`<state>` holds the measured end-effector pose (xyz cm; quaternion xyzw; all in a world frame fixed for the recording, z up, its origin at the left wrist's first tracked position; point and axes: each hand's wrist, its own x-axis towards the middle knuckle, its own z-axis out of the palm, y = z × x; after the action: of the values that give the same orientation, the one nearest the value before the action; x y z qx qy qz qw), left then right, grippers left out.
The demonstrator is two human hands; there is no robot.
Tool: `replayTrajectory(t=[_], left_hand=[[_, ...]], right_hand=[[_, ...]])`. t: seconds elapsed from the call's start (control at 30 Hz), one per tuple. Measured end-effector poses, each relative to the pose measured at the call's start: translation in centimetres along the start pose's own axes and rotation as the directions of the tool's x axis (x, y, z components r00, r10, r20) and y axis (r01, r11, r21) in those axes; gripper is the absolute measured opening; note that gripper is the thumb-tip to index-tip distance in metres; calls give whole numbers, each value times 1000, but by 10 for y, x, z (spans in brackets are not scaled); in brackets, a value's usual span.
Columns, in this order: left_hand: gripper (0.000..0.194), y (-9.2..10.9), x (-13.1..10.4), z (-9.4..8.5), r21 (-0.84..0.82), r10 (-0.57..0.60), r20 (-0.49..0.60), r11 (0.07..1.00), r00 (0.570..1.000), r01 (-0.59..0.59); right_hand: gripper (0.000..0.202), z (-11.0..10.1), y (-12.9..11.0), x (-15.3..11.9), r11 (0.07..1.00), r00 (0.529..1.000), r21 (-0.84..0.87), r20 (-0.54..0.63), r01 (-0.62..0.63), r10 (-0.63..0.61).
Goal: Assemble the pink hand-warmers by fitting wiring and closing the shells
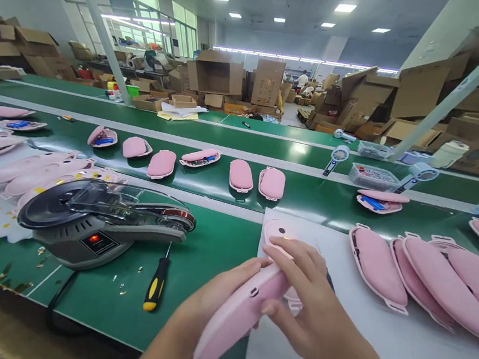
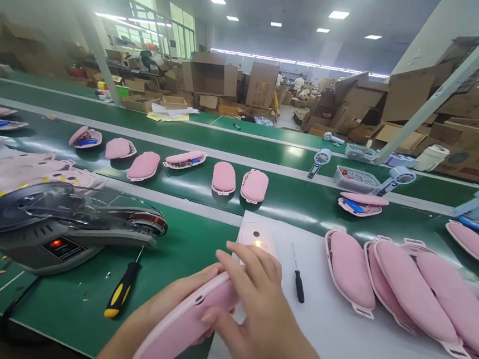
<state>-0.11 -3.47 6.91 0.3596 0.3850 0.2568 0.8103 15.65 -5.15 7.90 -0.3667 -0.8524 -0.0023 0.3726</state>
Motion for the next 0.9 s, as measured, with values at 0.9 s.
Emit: replayTrajectory(t=[0.9], left_hand=[[20,-82,-13,-1,990,941,-138,133,308,37]], right_hand=[[22,64,-28,-53,923,906,11,-188,-384,379]])
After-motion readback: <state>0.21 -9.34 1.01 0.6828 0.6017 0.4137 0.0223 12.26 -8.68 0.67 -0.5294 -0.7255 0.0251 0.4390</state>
